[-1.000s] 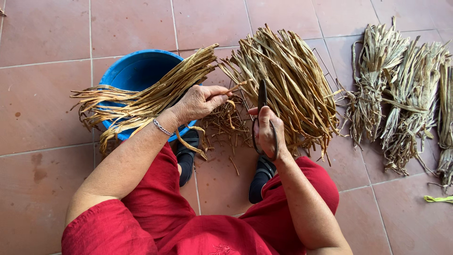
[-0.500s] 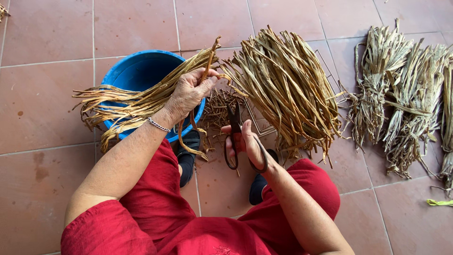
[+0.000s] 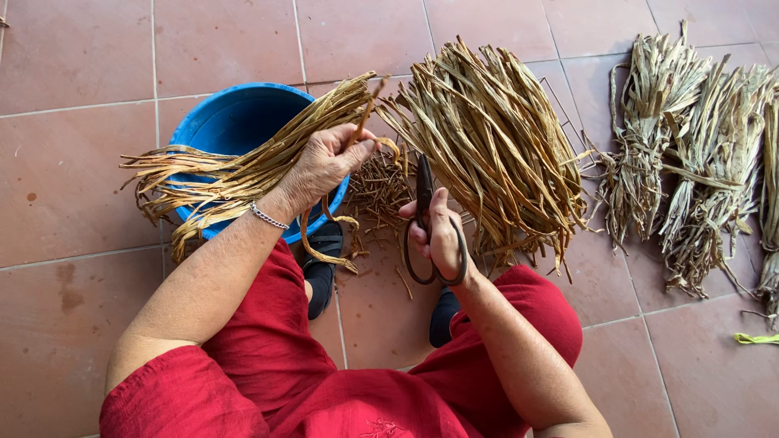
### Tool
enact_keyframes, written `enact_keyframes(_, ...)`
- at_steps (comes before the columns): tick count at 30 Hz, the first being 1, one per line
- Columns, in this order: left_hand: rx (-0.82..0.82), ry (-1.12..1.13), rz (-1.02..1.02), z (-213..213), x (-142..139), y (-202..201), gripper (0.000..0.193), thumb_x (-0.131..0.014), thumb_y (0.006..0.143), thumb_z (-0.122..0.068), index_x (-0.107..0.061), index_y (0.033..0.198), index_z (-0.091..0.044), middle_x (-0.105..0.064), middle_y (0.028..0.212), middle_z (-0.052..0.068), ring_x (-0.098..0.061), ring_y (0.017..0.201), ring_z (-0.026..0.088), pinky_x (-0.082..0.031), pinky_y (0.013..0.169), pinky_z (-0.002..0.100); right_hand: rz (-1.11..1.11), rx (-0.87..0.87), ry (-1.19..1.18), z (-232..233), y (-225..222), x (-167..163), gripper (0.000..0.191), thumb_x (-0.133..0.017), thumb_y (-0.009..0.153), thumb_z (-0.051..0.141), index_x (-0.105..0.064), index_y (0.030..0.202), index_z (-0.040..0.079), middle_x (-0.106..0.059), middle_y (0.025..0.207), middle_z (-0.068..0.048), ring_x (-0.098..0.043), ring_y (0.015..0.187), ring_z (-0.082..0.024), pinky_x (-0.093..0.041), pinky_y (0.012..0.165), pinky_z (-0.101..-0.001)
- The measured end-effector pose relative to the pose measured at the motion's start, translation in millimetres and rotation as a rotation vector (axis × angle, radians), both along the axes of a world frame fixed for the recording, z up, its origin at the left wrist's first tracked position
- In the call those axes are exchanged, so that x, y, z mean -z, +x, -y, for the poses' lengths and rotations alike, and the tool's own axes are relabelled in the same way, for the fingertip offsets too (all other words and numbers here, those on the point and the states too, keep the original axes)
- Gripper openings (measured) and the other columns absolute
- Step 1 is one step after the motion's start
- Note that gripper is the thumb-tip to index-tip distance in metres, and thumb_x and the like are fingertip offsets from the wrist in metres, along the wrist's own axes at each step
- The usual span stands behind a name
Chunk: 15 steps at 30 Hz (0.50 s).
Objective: The person sits on a tiled floor and uses shears to trim dried plant strips. They repeatedly pick up bundles from a blue basin, cut the strips into shorter pieces, and place the trimmed pieces into the basin while discarding small offcuts onto the floor.
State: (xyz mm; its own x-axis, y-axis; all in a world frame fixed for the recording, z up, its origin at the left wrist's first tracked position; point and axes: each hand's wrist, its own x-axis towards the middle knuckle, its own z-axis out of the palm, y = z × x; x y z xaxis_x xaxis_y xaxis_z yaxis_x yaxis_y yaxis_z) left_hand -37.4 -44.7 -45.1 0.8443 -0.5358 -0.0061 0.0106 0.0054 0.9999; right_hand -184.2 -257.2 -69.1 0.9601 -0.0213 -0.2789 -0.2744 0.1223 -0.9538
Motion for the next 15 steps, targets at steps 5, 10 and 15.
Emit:
enact_keyframes(5, -0.065, 0.012, 0.025, -6.8, 11.2, 11.1, 0.025, -0.070, 0.097, -0.014, -0.065, 0.117, -0.001, -0.067, 0.097, -0.005, -0.064, 0.086, -0.001, -0.054, 0.077, 0.015, -0.070, 0.025, -0.048, 3.7, -2.9, 9.6, 0.074, -0.025, 0.104, 0.063, -0.066, 0.111, 0.002, -0.046, 0.061, 0.004, -0.037, 0.046, -0.006, -0.033, 0.044, -0.0239)
enact_keyframes(10, -0.107, -0.101, -0.245, -2.8, 17.2, 23.1, 0.023, -0.052, 0.110, -0.026, -0.060, 0.109, -0.005, -0.052, 0.077, -0.003, -0.046, 0.060, 0.006, -0.039, 0.051, 0.021, -0.117, -0.136, -0.484, -2.0, -14.1, 15.8, 0.058, -0.053, 0.104, 0.054, -0.069, 0.099, -0.002, -0.049, 0.071, 0.002, -0.045, 0.060, -0.014, -0.040, 0.052, -0.0349)
enact_keyframes(15, -0.214, -0.187, -0.104, 45.7, -49.4, 70.2, 0.018, -0.047, 0.110, -0.023, -0.055, 0.108, -0.006, -0.055, 0.075, -0.002, -0.052, 0.059, 0.008, -0.044, 0.052, 0.023, -0.169, -0.611, -1.145, -11.2, -40.6, 14.9, 0.057, -0.057, 0.094, 0.062, -0.072, 0.095, 0.007, -0.073, 0.081, -0.015, -0.071, 0.084, -0.036, -0.053, 0.077, -0.0494)
